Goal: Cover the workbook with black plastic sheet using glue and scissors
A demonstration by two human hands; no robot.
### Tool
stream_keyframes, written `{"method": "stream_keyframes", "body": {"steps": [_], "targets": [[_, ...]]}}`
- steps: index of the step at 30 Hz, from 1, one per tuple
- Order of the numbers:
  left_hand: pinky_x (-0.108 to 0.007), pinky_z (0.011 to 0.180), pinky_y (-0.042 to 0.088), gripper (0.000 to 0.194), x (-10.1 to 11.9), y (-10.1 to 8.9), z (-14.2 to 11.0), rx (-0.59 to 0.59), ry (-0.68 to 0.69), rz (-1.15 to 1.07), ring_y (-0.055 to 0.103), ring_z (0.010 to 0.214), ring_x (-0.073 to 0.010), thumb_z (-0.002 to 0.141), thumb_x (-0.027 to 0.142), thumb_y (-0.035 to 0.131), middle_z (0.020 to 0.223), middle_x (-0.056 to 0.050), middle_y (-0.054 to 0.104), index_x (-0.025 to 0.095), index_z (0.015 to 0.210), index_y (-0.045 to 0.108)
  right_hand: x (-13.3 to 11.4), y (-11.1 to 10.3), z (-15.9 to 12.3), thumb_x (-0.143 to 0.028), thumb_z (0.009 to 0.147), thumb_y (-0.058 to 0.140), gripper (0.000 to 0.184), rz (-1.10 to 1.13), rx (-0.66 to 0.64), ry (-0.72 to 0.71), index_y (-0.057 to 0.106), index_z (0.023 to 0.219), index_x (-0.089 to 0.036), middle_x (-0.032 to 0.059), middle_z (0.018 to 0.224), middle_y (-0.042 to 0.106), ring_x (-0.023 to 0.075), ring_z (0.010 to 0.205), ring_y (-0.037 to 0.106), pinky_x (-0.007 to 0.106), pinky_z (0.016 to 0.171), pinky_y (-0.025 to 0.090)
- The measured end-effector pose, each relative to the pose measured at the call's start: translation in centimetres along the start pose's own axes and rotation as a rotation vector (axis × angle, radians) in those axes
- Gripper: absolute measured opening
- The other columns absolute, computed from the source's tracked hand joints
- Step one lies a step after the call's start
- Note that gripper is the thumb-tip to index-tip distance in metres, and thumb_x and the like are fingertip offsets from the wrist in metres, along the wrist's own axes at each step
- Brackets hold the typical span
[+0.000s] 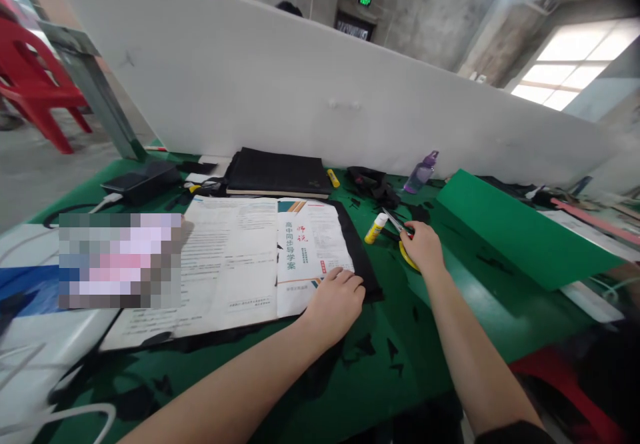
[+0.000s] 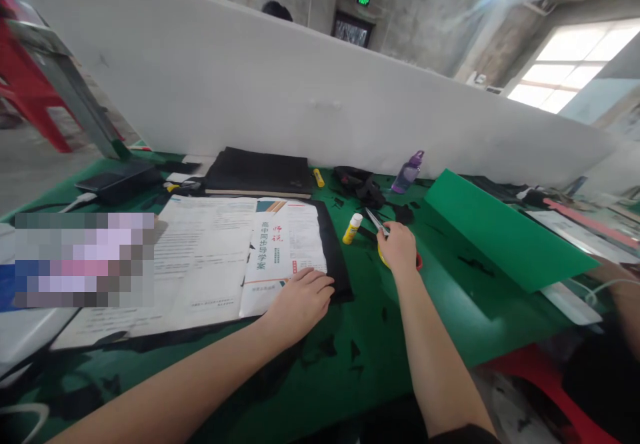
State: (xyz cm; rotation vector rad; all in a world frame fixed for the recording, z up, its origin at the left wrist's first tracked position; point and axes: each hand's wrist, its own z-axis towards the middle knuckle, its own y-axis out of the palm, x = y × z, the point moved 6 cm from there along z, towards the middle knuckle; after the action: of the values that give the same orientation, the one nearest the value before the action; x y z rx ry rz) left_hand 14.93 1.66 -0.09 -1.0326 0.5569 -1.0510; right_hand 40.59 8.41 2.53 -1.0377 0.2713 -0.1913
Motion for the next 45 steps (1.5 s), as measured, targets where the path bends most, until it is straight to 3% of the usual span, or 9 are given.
{"method": "stream_keyframes", "body": {"steps": [4,8,11,14,18,22,29,39,45], "targets": [[-0.038,0.092,0.045,0.021,0.1,-0.5,0.1,0.020,-0.003,0.018,0.061,0.098,-0.0218,0.088,0.012,0.049,0.106,-0.007,0.068,0.014,0.102,0.065,0.4,-0.6,-0.2,-0.028,0.078,0.052,0.018,-0.006,-0.016,0.061,0.065,0.086,-0.017,0.0107,0.087,0.067,0.0234,0.081,0.058,0.033,0.068,0.041],[-0.041,0.093,0.045,0.031,0.5,-1.4,0.1,0.050,0.017,0.035,0.060,0.102,-0.0241,0.090,0.010,0.043,0.114,-0.011,0.065,0.010,0.116,0.058,-0.4,-1.5,-0.3,-0.027,0.080,0.049,0.015,0.039,0.004,0.055,0.063,0.083,-0.020,0.0064,0.081,0.066,0.0207,0.076,0.057,0.031,0.066,0.040],[-0.036,0.107,0.035,0.034,1.7,-1.8,0.1,0.058,0.117,0.013,0.055,0.116,-0.0211,0.094,0.013,0.038,0.122,-0.008,0.063,0.012,0.123,0.055,-1.2,-1.8,-0.4,-0.024,0.080,0.048,0.015,0.061,0.031,0.028,0.062,0.083,-0.019,0.0064,0.085,0.067,0.0203,0.079,0.057,0.031,0.070,0.040],[-0.032,0.114,0.027,0.041,3.2,-1.5,-0.2,0.045,0.202,-0.014,0.044,0.131,-0.0205,0.097,0.028,0.037,0.137,-0.009,0.055,0.008,0.131,0.048,-1.5,-1.8,-0.4,-0.024,0.080,0.048,0.015,0.062,0.048,0.024,0.062,0.081,-0.019,0.0068,0.084,0.067,0.0210,0.079,0.057,0.031,0.071,0.039],[-0.037,0.115,0.024,0.068,3.7,0.2,-0.3,-0.128,0.185,-0.079,0.025,0.143,-0.0265,0.096,0.052,0.031,0.152,-0.017,0.032,0.001,0.141,0.034,-1.4,-1.9,-0.4,-0.024,0.080,0.048,0.015,0.061,0.051,0.031,0.062,0.079,-0.019,0.0066,0.082,0.067,0.0214,0.077,0.057,0.032,0.069,0.038],[-0.039,0.117,0.020,0.084,3.0,1.2,-0.4,-0.298,0.094,-0.172,0.021,0.144,-0.0278,0.092,0.066,0.022,0.154,-0.019,0.025,0.001,0.144,0.031,-1.5,-1.7,-0.4,-0.024,0.081,0.048,0.016,0.074,0.034,0.026,0.063,0.080,-0.019,0.0068,0.083,0.068,0.0211,0.077,0.057,0.032,0.070,0.039],[-0.040,0.118,0.014,0.092,2.8,0.8,-0.4,-0.390,0.040,-0.292,0.012,0.146,-0.0275,0.086,0.071,0.033,0.156,-0.018,0.016,0.002,0.147,0.025,-2.0,-1.4,-0.7,-0.026,0.079,0.050,0.016,0.108,0.016,0.019,0.064,0.081,-0.019,0.0075,0.083,0.068,0.0224,0.076,0.058,0.033,0.072,0.040],[-0.039,0.118,0.014,0.084,3.4,0.0,-0.6,-0.320,0.097,-0.229,0.008,0.146,-0.0261,0.092,0.065,0.024,0.157,-0.019,0.013,0.000,0.147,0.022,-2.1,-1.7,-0.5,-0.023,0.078,0.050,0.020,0.161,0.084,0.013,0.061,0.093,-0.017,0.0073,0.090,0.066,0.0201,0.078,0.058,0.033,0.078,0.041],[-0.038,0.118,0.014,0.087,3.4,0.3,-0.7,-0.393,0.086,-0.224,0.013,0.145,-0.0276,0.090,0.068,0.027,0.156,-0.019,0.017,0.001,0.147,0.025,-1.5,-1.1,-0.4,-0.025,0.078,0.049,0.019,0.150,0.064,0.032,0.060,0.092,-0.017,0.0085,0.089,0.066,0.0214,0.080,0.058,0.033,0.078,0.041]]}}
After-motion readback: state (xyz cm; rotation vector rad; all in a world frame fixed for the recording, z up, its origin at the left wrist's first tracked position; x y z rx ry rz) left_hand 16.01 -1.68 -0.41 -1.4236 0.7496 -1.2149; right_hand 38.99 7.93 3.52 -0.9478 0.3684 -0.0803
